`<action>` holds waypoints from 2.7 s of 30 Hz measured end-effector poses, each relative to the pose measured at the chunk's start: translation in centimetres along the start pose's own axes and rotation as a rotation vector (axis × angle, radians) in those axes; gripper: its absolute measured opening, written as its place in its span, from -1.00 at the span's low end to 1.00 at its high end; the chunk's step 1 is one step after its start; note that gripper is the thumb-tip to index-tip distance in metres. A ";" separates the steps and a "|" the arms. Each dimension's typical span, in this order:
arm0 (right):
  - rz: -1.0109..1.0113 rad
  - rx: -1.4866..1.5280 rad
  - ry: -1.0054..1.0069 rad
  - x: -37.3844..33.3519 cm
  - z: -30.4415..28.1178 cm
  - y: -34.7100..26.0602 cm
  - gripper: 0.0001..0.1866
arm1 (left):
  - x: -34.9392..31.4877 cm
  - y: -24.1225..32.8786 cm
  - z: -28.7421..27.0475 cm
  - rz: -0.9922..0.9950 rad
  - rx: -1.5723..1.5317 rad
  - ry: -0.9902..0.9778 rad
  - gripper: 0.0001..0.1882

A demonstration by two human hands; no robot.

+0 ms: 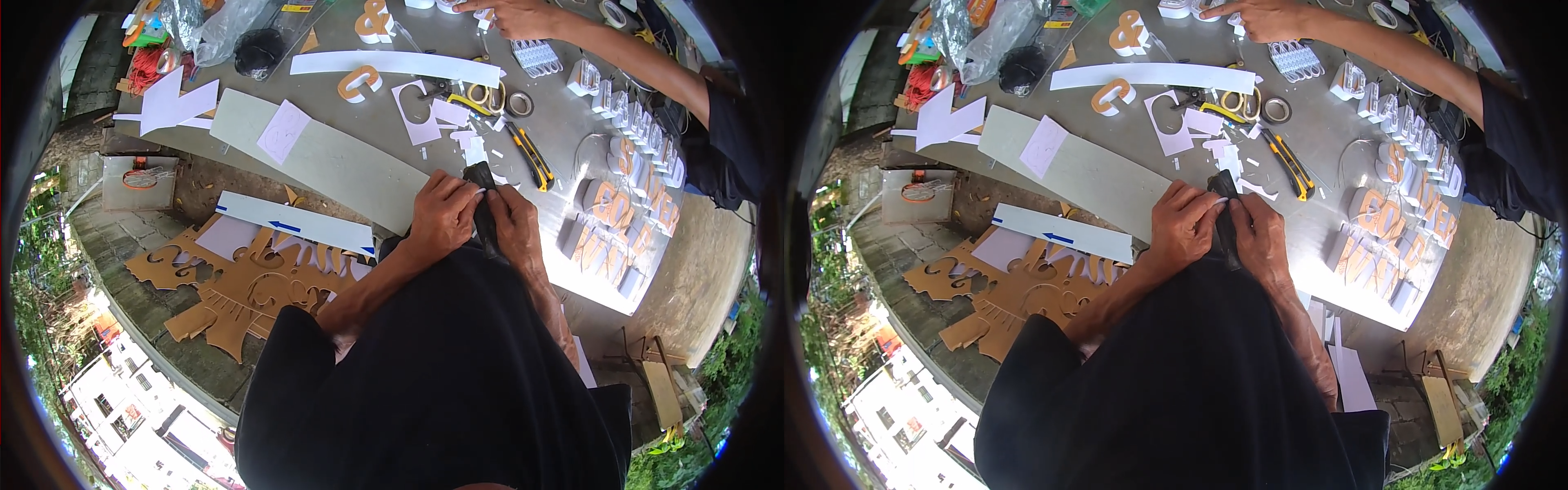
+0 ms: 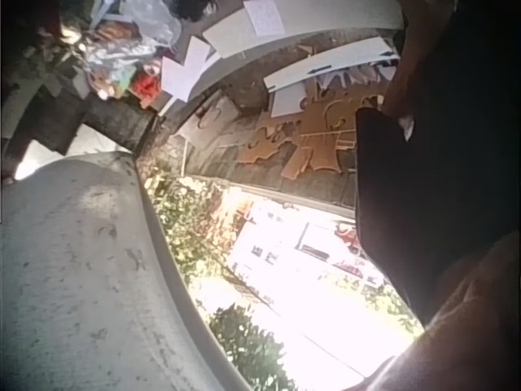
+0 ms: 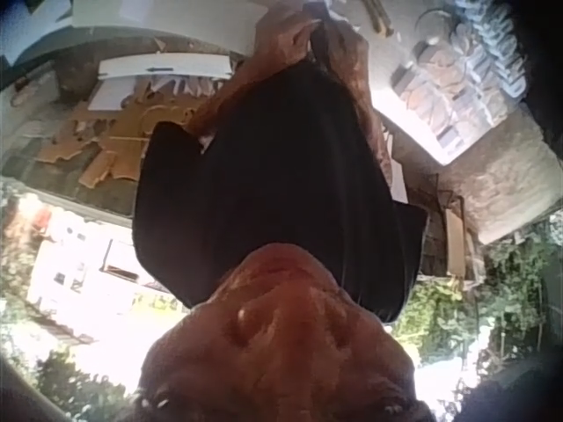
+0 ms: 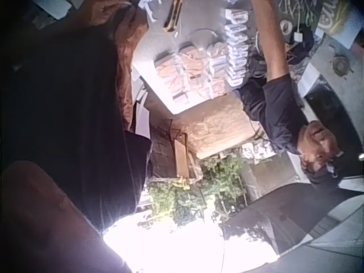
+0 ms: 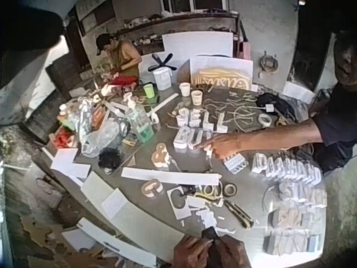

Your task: Trimming and assembling dimensional sign letters using a utility knife and adhesive.

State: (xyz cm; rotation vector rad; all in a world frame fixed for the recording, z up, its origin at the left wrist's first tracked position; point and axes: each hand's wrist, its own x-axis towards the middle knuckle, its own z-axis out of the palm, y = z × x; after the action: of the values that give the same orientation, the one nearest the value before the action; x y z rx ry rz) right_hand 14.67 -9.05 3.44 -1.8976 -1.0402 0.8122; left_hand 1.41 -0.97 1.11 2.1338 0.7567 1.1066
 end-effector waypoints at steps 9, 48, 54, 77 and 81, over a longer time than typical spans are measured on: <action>0.009 -0.012 -0.001 -0.2 -0.1 -0.5 -0.84 | 0.5 0.0 -0.3 -0.003 0.017 -0.011 -0.82; 0.022 0.066 -0.006 -0.9 -0.5 -0.1 -0.77 | 0.2 -0.8 0.5 -0.072 0.011 -0.031 -0.85; 0.086 0.058 -0.037 -0.7 -0.7 -0.4 -0.81 | 0.0 -0.9 0.5 -0.074 -0.012 -0.038 -0.84; 0.168 0.116 -0.026 -0.2 -2.9 -1.2 -0.78 | -0.2 -3.1 -2.1 -0.905 -0.836 0.022 -0.80; 0.199 0.388 -0.069 1.0 -2.5 1.4 -0.81 | -0.1 -2.8 -2.2 -0.928 -0.891 -0.013 -0.80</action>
State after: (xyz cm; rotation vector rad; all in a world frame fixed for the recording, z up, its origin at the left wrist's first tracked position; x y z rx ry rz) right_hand 17.65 -9.47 3.20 -1.6619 -0.6783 1.1126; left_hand -1.10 1.29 0.05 0.8636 0.8748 0.6870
